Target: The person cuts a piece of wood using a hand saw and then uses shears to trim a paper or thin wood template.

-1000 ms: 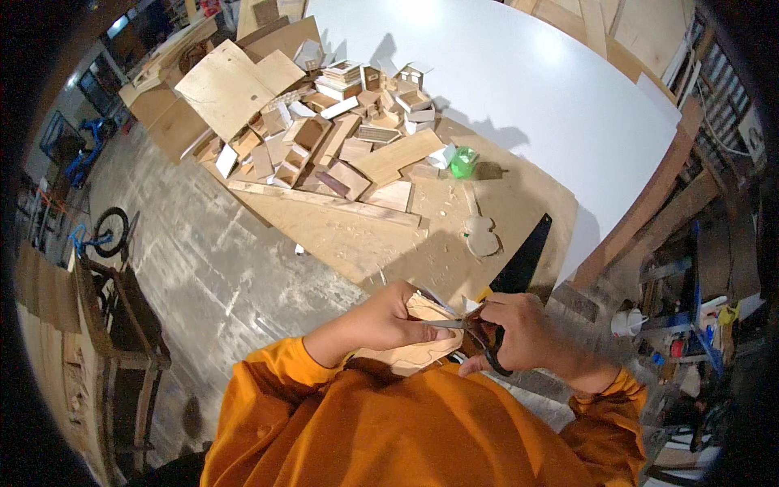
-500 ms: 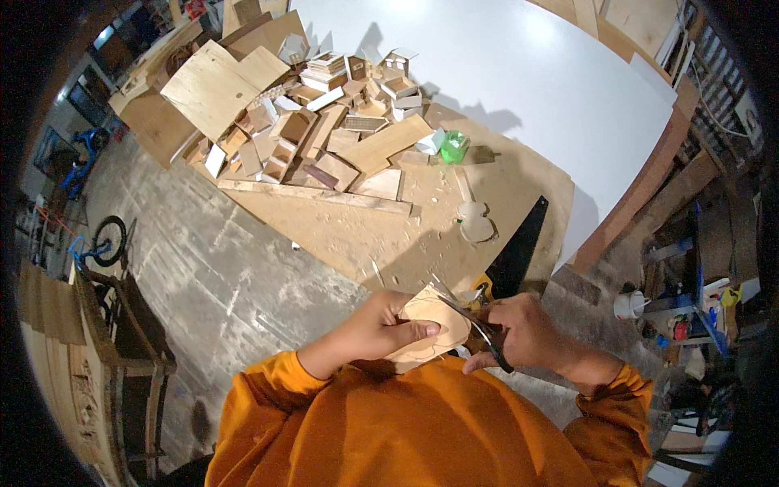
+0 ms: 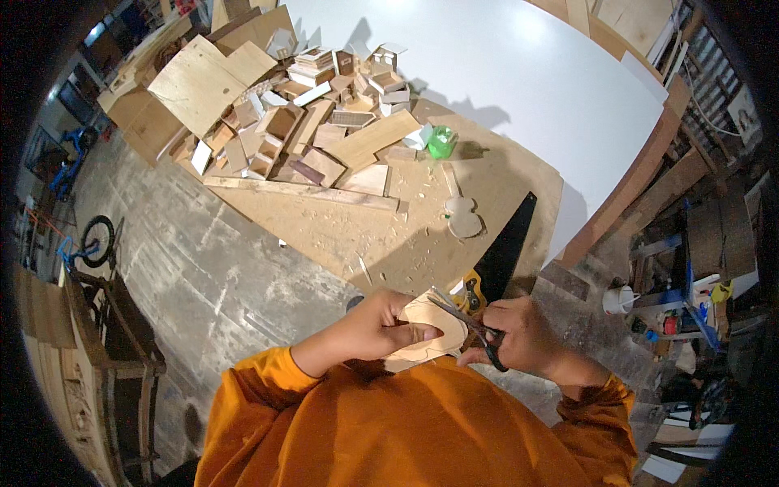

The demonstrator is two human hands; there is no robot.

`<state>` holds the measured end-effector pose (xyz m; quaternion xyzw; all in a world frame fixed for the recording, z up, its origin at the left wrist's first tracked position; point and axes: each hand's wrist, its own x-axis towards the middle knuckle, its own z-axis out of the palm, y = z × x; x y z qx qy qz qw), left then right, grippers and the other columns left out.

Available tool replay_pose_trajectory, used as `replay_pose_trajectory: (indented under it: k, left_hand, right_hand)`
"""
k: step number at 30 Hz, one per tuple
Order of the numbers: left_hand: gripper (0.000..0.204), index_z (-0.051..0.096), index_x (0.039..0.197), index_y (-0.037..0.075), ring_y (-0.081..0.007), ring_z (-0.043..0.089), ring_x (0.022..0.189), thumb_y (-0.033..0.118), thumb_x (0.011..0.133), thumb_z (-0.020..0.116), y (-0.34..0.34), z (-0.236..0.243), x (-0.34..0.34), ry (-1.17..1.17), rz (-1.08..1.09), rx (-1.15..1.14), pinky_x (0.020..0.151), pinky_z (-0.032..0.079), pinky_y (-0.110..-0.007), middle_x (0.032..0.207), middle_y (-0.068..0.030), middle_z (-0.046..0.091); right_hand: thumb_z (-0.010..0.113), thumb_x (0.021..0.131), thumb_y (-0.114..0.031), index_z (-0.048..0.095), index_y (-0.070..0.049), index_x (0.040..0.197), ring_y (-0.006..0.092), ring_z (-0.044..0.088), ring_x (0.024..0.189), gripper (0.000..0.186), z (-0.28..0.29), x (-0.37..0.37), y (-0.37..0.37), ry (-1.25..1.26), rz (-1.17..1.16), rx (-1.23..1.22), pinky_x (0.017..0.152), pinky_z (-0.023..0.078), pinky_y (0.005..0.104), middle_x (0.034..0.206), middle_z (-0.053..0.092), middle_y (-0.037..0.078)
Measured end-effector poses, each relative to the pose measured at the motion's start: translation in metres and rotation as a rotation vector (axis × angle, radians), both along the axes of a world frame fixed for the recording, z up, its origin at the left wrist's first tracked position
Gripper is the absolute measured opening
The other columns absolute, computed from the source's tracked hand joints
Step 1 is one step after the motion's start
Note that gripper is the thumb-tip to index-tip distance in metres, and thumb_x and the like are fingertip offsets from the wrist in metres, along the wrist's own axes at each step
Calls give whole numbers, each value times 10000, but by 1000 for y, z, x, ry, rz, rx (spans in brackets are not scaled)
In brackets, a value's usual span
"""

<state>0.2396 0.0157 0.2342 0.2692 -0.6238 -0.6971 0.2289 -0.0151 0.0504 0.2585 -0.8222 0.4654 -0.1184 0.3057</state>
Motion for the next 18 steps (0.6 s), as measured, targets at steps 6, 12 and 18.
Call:
replay_pose_trajectory:
  k: [6,12,18]
  left_hand:
    - [145,677,972,-1,-36,536,709,105,872,671,0,-10,-11,-48,-7,-125,631,459,-253,786,-11,683]
    - [150,680,975,1,-35,537,698,85,851,681,0,-5,-12,-9,-76,-49,625,460,-249,765,-16,683]
    - [129,673,937,-6,-33,501,662,78,839,682,0,-9,-14,-11,-98,-184,598,445,-254,727,-43,666]
  right_hand:
    - [795,604,-596,621,-39,784,321,623,606,611,25,-3,-11,13,48,-118,550,474,391,655,575,119]
    - [799,582,-606,615,-36,769,319,614,606,627,14,-13,0,69,66,34,526,470,374,657,563,120]
    - [800,583,-599,588,-44,739,314,599,592,614,21,-5,-9,-29,135,-196,510,453,391,609,545,97]
